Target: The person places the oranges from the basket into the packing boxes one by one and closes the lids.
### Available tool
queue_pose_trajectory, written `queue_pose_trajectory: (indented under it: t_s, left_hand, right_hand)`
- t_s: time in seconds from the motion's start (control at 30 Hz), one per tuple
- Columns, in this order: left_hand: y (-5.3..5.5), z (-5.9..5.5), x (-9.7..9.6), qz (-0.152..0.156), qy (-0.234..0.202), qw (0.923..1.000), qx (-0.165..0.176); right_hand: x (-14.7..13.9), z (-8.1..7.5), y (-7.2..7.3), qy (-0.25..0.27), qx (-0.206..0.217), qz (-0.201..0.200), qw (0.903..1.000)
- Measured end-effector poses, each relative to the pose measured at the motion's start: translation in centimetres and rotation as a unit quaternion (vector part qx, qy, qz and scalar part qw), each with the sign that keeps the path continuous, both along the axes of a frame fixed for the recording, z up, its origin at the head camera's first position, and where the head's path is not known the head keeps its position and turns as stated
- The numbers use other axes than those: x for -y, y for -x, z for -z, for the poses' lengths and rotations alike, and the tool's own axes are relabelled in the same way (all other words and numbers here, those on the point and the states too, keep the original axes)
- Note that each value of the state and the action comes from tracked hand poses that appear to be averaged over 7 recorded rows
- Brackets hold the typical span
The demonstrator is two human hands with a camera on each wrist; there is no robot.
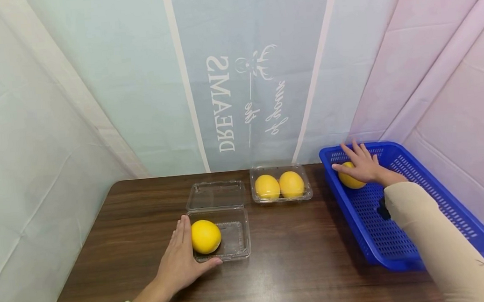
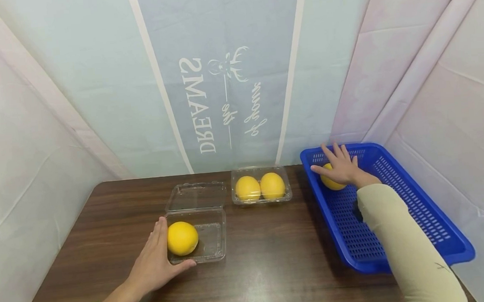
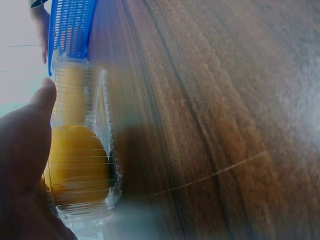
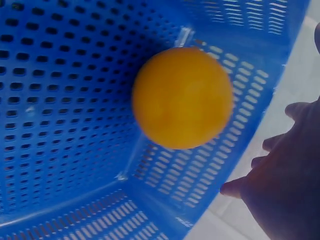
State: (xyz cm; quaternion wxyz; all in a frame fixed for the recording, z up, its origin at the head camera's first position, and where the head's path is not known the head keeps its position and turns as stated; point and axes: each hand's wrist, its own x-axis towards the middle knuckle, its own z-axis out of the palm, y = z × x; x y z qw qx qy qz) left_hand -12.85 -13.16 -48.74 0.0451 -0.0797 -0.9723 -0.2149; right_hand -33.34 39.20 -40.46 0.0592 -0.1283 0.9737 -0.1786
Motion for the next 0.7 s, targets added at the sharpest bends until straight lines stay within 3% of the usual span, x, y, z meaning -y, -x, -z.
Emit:
queue_pose_trajectory:
  t_s: [0.2, 0.7]
  left_hand:
    - [0.0, -0.2, 0.0, -0.001, -0.001, 1.0, 0.009]
    - [-0.1, -1.0, 0.1, 0.002, 0.001, 0.9998, 0.019]
  right_hand:
    - [-0.7, 0.7, 0.2, 0.005, 0.015, -0.004, 0.9999]
    - [-1.7, 2.1, 0.2, 0.089, -0.022, 0.026, 0.9955]
